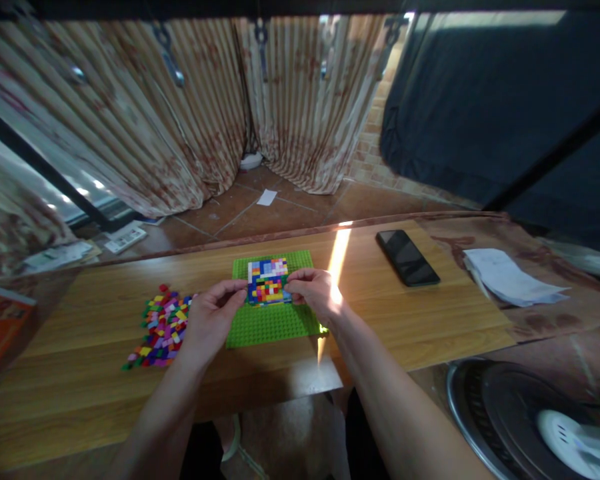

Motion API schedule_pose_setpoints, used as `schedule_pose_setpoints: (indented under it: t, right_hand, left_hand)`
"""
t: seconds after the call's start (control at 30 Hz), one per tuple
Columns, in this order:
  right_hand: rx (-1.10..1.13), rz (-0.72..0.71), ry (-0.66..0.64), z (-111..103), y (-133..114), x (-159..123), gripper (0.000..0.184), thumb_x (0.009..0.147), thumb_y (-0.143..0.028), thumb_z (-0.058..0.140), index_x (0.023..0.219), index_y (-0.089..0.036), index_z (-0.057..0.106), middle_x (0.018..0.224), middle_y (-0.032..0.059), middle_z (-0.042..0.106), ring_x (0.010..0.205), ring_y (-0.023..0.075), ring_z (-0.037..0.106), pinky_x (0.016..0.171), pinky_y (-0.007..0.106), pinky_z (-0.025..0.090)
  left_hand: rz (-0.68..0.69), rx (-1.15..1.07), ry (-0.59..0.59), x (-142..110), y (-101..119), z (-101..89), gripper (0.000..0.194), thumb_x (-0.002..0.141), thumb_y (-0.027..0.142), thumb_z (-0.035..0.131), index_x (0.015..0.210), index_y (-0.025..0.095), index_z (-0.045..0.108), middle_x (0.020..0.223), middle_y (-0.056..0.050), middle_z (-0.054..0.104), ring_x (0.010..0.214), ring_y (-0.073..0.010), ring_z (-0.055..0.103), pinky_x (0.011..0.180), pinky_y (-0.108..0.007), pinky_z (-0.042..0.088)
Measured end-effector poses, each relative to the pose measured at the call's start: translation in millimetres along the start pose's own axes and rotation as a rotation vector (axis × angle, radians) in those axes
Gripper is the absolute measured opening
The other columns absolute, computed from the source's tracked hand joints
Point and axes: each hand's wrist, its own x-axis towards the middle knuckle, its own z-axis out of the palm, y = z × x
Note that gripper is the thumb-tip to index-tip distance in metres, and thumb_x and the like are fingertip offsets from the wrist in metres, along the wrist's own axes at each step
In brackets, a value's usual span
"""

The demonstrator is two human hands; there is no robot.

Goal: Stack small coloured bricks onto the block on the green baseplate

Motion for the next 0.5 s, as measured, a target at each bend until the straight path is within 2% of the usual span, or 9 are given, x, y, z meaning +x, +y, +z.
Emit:
schedule_pose_setpoints:
  t: [0.27,0.37,0.5]
  right_hand:
    - [-0.07,-0.063,-0.015,-2.5,1.5,0.2,0.021,0.052,-0.022,0.079,0.062,-0.017,0.062,0.047,-0.0051,0.056,0.041,0.0076,0.048,0.041,0.022,0.041]
    - [-0.155,-0.16,-0.029,-4.3,0.8,-0.5,0.018,0.054,-0.024,0.079,0.063,-0.017,0.064,0.05,-0.0045,0.059,0.043,0.0074,0.047,0.041,0.022,0.039]
    - [-0.147,-0.329,-0.029,6.6,-3.3,-10.9,0.015,0.061,-0.027,0.076,0.066,-0.019,0.065,0.06,-0.002,0.065,0.053,0.0097,0.055,0.051,0.024,0.046]
  left_hand:
    - [-0.003,-0.028,0.035,-0.5,0.6,-0.7,0.02,0.074,0.027,0.066,0.089,0.016,0.072,0.086,-0.004,0.074,0.081,-0.0174,0.066,0.078,-0.03,0.052]
    - [-0.044,-0.116,0.04,-1.1,2.8,-1.7,0.02,0.073,0.026,0.067,0.09,0.016,0.072,0.084,-0.003,0.073,0.075,-0.0155,0.066,0.075,-0.029,0.053]
    - [-0.076,-0.238,0.036,-1.5,4.2,-0.1,0.021,0.07,0.025,0.07,0.089,0.016,0.072,0.083,-0.003,0.073,0.069,-0.013,0.065,0.073,-0.028,0.055]
